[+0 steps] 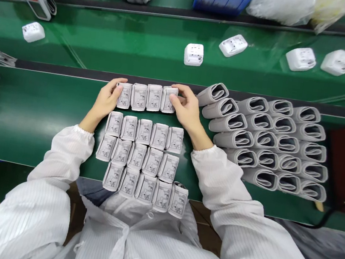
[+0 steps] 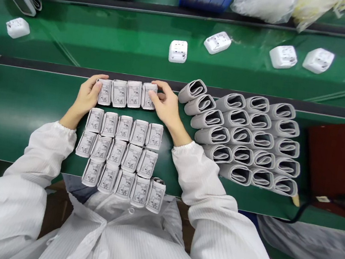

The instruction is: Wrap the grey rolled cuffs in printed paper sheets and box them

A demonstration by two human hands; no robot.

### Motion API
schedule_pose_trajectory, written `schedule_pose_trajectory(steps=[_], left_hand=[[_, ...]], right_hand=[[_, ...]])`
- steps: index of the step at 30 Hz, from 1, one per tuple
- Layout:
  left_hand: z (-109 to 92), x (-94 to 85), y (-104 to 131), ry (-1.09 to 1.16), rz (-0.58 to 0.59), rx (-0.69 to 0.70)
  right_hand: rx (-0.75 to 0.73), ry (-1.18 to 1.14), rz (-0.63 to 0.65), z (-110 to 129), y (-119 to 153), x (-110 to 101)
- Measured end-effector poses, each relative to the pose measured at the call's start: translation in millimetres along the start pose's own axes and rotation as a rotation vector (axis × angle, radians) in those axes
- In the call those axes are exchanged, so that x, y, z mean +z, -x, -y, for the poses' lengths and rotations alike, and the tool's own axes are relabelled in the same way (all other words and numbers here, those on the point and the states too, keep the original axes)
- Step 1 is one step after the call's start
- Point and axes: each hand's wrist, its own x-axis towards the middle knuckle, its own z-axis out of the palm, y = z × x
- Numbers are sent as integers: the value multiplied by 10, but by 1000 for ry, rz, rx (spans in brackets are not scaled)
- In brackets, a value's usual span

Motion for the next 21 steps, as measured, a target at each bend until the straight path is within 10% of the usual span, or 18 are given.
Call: schedule_pose_trajectory(steps=[21], left_hand=[[55, -5, 7, 86, -63, -63]], right_hand=[[25, 4, -58, 60, 28, -11]])
